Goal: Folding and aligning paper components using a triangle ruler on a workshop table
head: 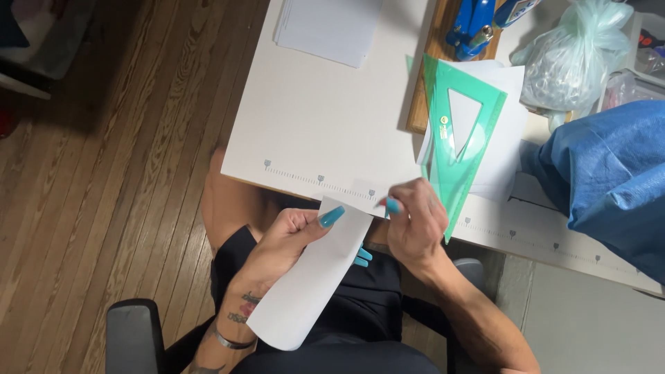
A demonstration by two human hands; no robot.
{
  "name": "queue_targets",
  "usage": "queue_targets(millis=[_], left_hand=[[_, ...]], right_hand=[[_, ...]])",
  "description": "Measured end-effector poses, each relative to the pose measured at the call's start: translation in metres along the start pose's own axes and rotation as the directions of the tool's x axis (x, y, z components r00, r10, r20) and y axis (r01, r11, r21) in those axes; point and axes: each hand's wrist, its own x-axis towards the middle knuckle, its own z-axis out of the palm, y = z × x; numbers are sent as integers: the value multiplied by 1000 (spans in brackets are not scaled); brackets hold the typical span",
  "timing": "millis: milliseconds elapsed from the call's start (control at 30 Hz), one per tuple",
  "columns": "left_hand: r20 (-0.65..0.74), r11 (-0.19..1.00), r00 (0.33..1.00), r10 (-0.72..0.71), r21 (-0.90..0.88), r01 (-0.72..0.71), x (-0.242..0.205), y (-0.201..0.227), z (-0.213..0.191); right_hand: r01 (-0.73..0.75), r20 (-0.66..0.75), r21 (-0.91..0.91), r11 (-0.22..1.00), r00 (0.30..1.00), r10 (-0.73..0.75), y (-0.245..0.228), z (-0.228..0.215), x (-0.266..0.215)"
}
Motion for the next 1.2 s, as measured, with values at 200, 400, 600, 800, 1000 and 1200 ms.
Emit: queue_targets(millis=[200, 400, 600, 800, 1000, 1200], left_hand=[[1, 1000, 1000, 5, -2, -5, 0, -3, -1], [-21, 1000, 1000, 13, -7, -13, -2, 1, 7], [-383, 830, 740, 552, 170, -531, 49, -3, -9], [-192, 507, 477, 857, 152, -849, 66, 16, -3], [-34, 166, 173, 984, 518, -839, 55, -6, -48], [292, -198, 323, 900, 935, -293, 58, 2, -45]], right_hand=[[25, 19, 7, 1000, 1000, -25, -1, -1, -2], [-20, 7, -103, 994, 1000, 21, -5, -3, 7], [-228, -75, -31, 973, 972, 225, 13, -11, -8], [-201, -254, 72, 977, 943, 213, 17, -15, -7], [-249, -254, 95, 964, 930, 266, 30, -12, -22], [-329, -213, 139, 934, 911, 353, 28, -13, -19]])
